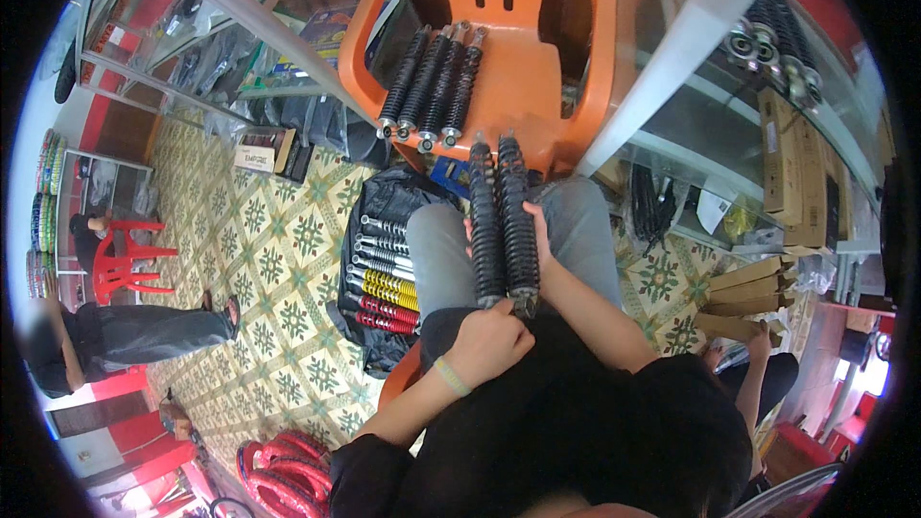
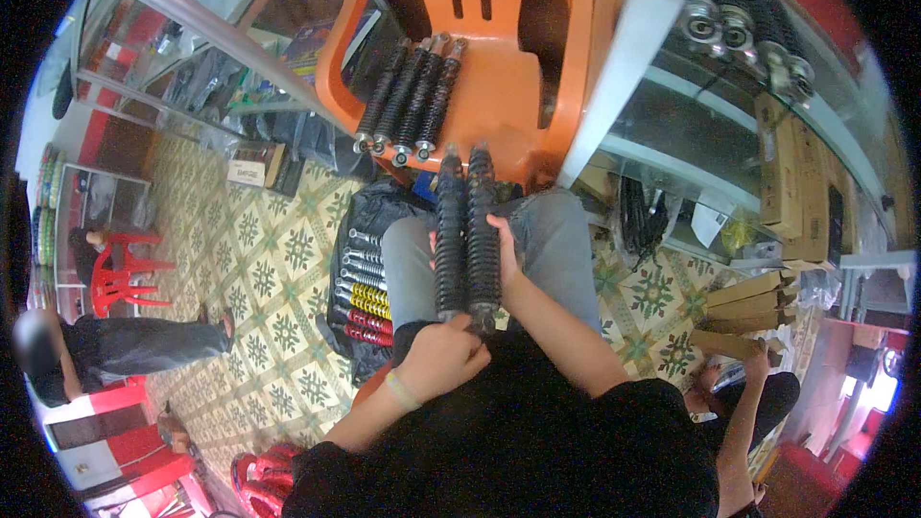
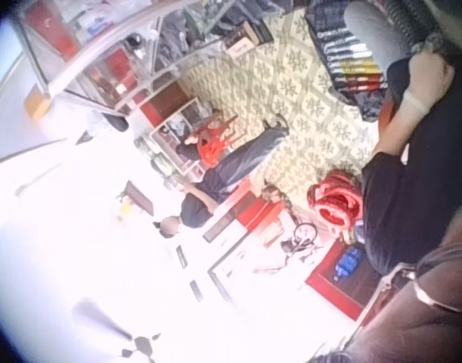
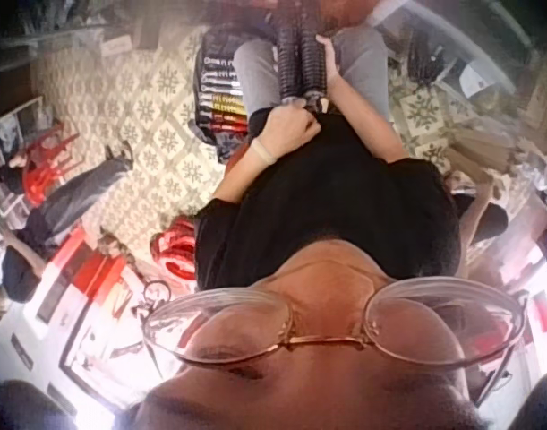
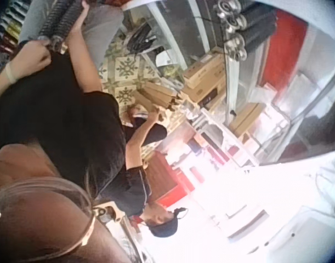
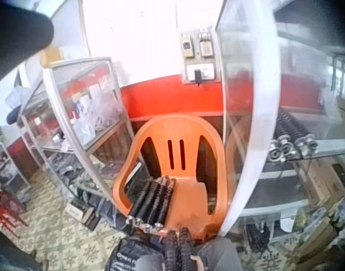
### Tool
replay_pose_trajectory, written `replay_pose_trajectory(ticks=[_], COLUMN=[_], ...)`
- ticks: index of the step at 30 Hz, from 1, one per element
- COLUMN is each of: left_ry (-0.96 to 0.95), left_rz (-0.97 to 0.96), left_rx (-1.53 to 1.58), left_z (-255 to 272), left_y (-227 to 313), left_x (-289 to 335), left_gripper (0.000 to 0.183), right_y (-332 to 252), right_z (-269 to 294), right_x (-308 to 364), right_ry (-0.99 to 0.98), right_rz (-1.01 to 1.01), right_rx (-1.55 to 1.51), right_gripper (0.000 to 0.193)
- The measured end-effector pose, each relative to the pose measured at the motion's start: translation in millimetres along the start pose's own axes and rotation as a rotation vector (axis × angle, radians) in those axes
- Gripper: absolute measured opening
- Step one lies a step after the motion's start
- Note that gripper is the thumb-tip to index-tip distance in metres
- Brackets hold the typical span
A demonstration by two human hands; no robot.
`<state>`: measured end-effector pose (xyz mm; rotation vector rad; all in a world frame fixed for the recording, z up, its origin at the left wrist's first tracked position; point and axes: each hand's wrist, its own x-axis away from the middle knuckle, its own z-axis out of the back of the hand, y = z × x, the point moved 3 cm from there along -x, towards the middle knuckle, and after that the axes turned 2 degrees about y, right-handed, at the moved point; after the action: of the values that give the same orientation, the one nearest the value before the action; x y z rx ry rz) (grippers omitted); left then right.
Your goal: The person sorts motorcycle shock absorbers by color and style, picking them up from a pile and placing them onto a glass shelf.
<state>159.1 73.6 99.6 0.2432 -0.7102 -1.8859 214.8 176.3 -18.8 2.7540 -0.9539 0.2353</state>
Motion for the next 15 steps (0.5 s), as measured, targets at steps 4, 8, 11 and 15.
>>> replay_pose_trajectory(ticks=[4,8,11,15], left_ry=[-0.060,-0.030,-0.060,-0.085], left_rz=[-0.210,-0.387,-0.543,-0.712], left_rx=[-0.028,-0.167,-0.200,-0.163], left_z=[30,55,64,60], left_y=[41,94,130,175], left_x=[26,49,65,80], left_gripper=[0.028,0.031,0.034,0.036], right_y=[30,56,65,55], right_z=[-31,-64,-89,-123], right_x=[49,97,136,185], right_ry=[0.039,0.016,0.022,-0.091], right_rz=[-0.016,0.054,0.123,0.334], right_rx=[-0.034,-0.077,-0.139,0.033], right_gripper=[0.070,0.072,0.074,0.079])
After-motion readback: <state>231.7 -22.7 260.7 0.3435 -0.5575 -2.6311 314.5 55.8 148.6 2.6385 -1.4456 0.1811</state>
